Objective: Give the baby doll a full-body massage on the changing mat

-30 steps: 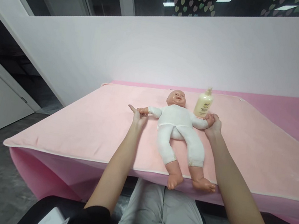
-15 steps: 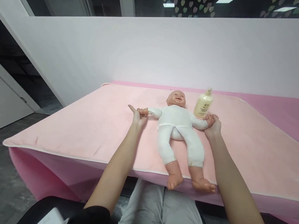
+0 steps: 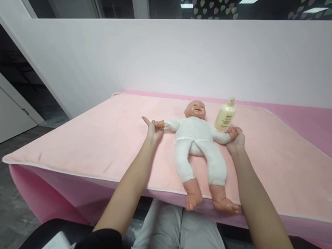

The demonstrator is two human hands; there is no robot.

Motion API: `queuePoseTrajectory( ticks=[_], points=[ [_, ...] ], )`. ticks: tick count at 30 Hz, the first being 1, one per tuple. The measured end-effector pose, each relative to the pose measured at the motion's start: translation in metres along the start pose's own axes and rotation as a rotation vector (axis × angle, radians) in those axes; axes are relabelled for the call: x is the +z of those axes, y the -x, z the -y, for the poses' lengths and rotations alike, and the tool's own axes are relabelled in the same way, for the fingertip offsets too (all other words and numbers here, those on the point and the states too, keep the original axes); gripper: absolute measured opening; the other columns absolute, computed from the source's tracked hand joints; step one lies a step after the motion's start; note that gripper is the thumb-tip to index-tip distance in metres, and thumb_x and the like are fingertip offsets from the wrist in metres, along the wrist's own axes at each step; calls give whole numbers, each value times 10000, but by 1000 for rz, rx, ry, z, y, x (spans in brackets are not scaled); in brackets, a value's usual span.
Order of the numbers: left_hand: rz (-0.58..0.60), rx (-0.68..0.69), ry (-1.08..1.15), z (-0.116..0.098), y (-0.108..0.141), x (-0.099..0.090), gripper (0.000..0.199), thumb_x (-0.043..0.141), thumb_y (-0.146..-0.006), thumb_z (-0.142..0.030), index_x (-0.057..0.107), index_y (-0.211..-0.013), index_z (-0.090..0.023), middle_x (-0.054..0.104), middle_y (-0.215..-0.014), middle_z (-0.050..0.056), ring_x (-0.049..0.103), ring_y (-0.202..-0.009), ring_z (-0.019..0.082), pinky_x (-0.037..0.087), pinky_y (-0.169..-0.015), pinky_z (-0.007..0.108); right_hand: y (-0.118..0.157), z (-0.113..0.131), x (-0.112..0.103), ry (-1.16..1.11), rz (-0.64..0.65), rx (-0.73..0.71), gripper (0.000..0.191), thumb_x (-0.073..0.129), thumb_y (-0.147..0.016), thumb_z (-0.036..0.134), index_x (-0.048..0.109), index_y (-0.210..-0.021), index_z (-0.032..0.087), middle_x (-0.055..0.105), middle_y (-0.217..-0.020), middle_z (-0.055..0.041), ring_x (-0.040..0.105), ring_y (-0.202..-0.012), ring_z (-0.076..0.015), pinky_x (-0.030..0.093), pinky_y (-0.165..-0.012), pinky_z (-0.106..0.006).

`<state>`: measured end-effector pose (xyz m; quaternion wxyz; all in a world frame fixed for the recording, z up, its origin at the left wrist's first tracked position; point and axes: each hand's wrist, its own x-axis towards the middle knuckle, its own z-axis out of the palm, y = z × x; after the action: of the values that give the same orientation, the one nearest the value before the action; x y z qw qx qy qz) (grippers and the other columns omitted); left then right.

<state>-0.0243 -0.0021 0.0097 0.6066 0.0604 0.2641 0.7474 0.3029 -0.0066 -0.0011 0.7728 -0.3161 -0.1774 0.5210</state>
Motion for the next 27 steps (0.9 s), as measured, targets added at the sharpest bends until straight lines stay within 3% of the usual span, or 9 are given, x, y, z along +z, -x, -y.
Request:
queuePoseTrajectory(
  ticks=[6, 15, 27],
  points=[
    [13, 2, -12, 0, 0, -1, 646, 350, -681, -819, 264, -537, -195, 259, -467, -66, 351, -416, 63, 443, -491, 192, -2, -1, -1, 15, 11, -7, 235, 496, -860, 209, 387, -652, 208, 453, -524, 78, 458, -418, -71, 456, -440, -180],
    [14, 0, -15, 0, 2, -1, 627, 369, -719, -795, 308, -551, -193, 291, -479, -56, 402, -444, 70, 442, -498, 191, 3, 2, 3, -12, -38, 27, 255, 393, -896, 159, 396, -645, 204, 465, -512, 66, 466, -419, -79, 466, -451, -189],
    [17, -22, 31, -1, 0, 1, 581, 422, -693, -783, 349, -633, -209, 308, -465, -79, 366, -421, 61, 428, -476, 169, -3, -2, -2, 17, 24, -17, 253, 504, -861, 220, 373, -645, 212, 439, -506, 80, 460, -414, -77, 475, -458, -190]
  ],
)
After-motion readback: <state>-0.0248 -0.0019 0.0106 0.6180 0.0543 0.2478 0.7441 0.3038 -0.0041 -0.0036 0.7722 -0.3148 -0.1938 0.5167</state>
